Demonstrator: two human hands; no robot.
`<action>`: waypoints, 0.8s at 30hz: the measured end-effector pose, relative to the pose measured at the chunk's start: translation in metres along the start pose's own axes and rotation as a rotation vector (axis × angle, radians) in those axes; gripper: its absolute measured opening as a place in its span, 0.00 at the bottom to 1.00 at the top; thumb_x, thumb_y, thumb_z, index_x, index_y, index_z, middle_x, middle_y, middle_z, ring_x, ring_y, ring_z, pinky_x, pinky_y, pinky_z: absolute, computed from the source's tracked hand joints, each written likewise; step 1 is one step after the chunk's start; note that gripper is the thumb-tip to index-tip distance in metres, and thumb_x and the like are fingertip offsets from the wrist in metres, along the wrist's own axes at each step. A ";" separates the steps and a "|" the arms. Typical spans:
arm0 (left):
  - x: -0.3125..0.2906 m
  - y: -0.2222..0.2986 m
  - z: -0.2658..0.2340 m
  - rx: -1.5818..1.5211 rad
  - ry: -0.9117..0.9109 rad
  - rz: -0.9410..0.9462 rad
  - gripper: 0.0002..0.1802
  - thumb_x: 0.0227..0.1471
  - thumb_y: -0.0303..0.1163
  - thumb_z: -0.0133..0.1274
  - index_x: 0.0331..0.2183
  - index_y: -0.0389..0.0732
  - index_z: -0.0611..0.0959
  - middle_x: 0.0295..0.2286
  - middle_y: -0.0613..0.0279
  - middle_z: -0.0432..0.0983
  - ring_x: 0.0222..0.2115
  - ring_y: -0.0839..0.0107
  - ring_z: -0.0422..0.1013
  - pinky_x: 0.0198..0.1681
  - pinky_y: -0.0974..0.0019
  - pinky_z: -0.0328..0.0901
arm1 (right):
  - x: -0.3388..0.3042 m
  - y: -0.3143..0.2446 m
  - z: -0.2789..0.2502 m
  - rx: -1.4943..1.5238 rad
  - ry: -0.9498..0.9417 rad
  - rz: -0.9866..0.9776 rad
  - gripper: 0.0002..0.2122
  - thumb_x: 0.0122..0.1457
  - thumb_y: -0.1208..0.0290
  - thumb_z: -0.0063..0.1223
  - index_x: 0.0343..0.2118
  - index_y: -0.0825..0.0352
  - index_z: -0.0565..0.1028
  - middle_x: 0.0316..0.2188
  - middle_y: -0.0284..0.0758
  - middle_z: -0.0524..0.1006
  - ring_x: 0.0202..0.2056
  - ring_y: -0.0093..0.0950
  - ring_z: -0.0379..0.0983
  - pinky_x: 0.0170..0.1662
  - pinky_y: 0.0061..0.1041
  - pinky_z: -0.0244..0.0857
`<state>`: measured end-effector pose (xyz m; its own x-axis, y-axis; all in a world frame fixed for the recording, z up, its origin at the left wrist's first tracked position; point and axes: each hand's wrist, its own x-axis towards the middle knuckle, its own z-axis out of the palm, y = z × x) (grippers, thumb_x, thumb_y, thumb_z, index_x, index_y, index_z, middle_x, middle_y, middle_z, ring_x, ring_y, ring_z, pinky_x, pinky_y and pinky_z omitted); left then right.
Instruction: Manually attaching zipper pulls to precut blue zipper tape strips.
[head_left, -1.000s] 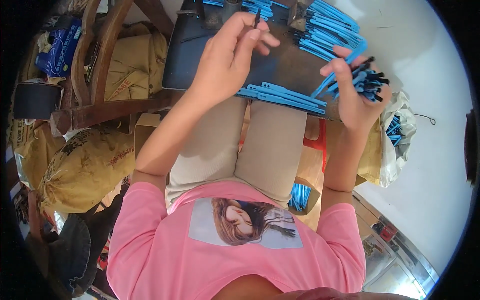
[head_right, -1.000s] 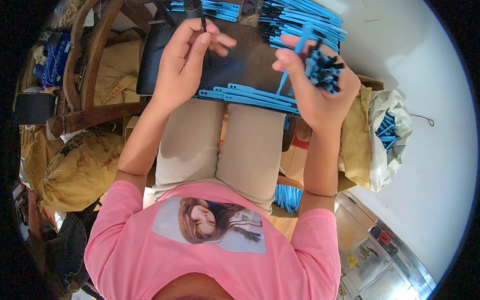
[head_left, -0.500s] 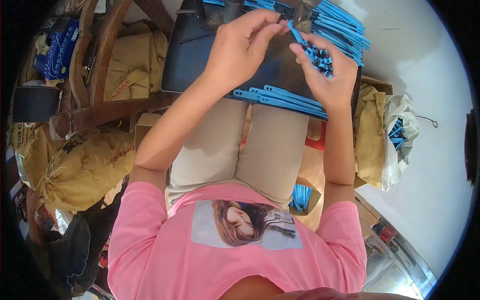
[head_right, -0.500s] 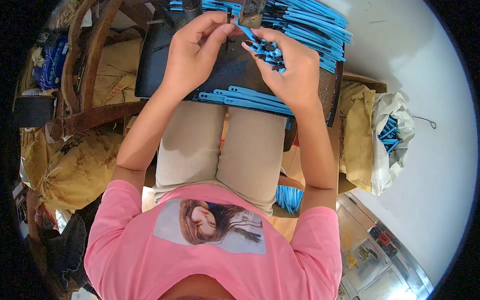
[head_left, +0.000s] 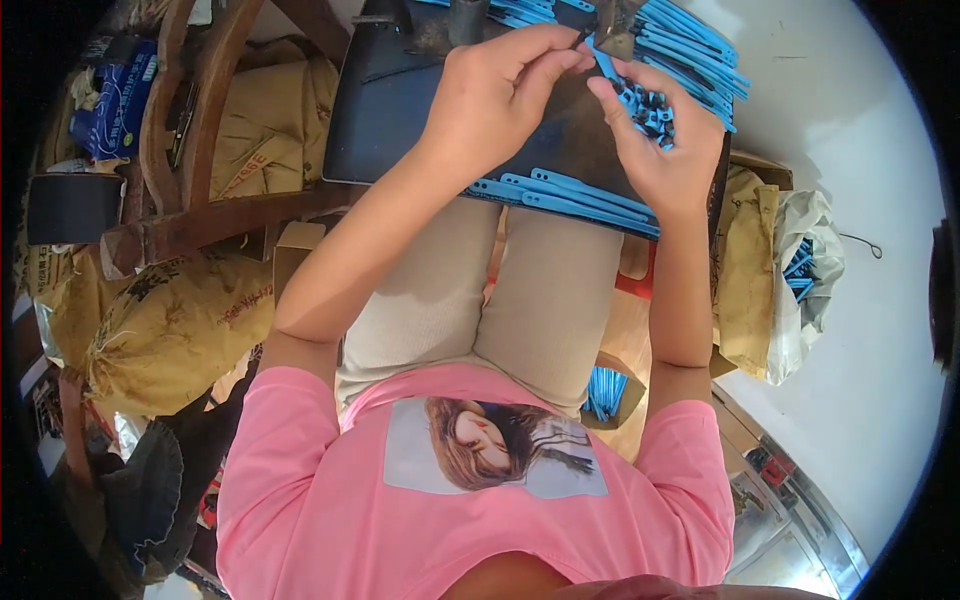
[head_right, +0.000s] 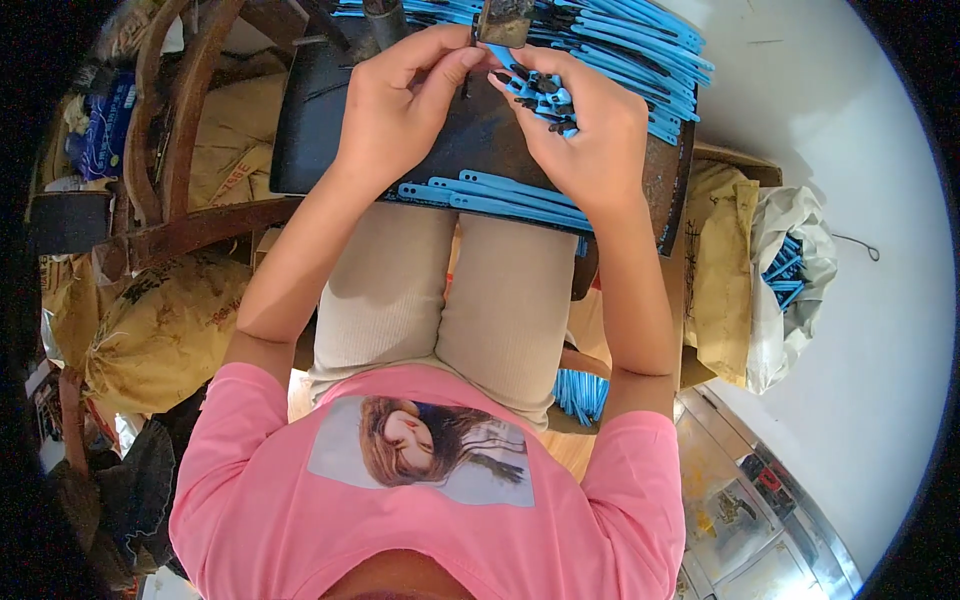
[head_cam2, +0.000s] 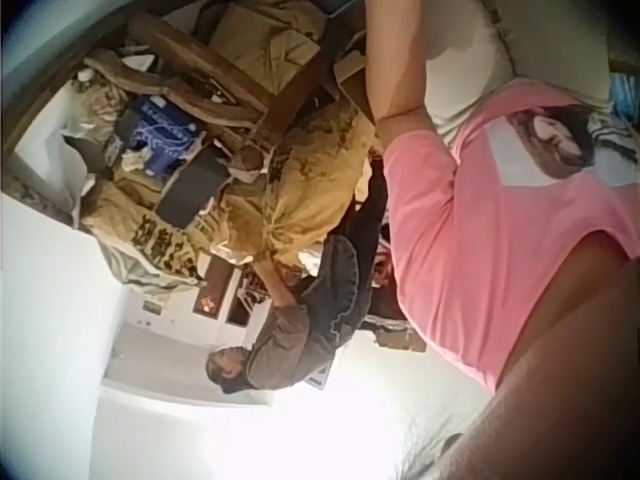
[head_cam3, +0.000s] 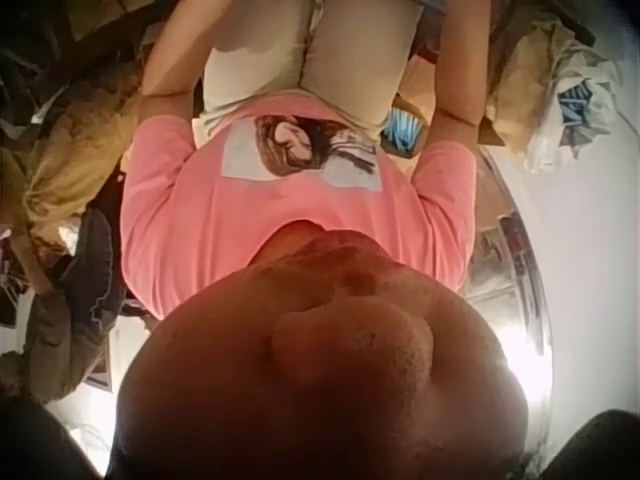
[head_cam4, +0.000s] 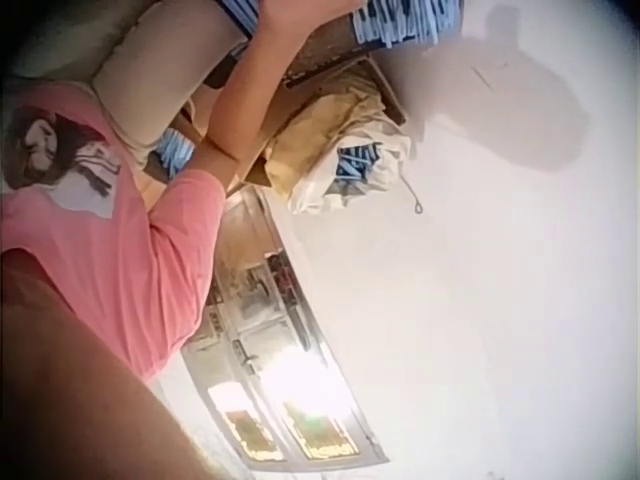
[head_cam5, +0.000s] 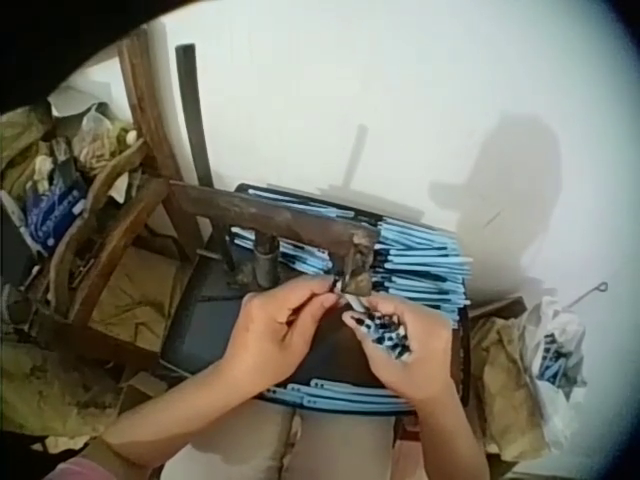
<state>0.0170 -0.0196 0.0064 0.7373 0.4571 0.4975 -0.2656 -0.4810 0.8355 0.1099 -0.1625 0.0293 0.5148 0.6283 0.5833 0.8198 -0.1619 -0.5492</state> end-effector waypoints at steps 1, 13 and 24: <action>0.000 0.000 0.001 0.003 0.000 0.000 0.07 0.54 0.25 0.51 0.35 0.35 0.80 0.28 0.54 0.80 0.33 0.63 0.78 0.33 0.70 0.71 | 0.002 0.002 0.000 -0.029 0.023 -0.071 0.11 0.49 0.72 0.65 0.33 0.70 0.78 0.24 0.31 0.79 0.23 0.16 0.73 0.29 0.15 0.66; 0.001 -0.001 0.001 0.020 0.020 0.022 0.06 0.52 0.26 0.54 0.34 0.36 0.81 0.27 0.54 0.80 0.29 0.63 0.78 0.30 0.70 0.71 | 0.000 -0.001 -0.001 -0.029 0.009 -0.018 0.12 0.48 0.72 0.66 0.33 0.71 0.78 0.27 0.34 0.81 0.26 0.16 0.71 0.32 0.16 0.66; -0.020 0.007 -0.005 0.123 -0.210 0.224 0.06 0.47 0.25 0.58 0.32 0.40 0.83 0.28 0.58 0.79 0.27 0.59 0.75 0.29 0.67 0.68 | -0.015 -0.016 -0.009 0.149 -0.018 -0.051 0.12 0.46 0.79 0.66 0.35 0.71 0.78 0.26 0.31 0.78 0.28 0.17 0.71 0.34 0.15 0.66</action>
<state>-0.0030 -0.0282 0.0040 0.7844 0.1720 0.5960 -0.3679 -0.6446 0.6702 0.0912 -0.1757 0.0347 0.4681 0.6464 0.6025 0.7978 -0.0160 -0.6027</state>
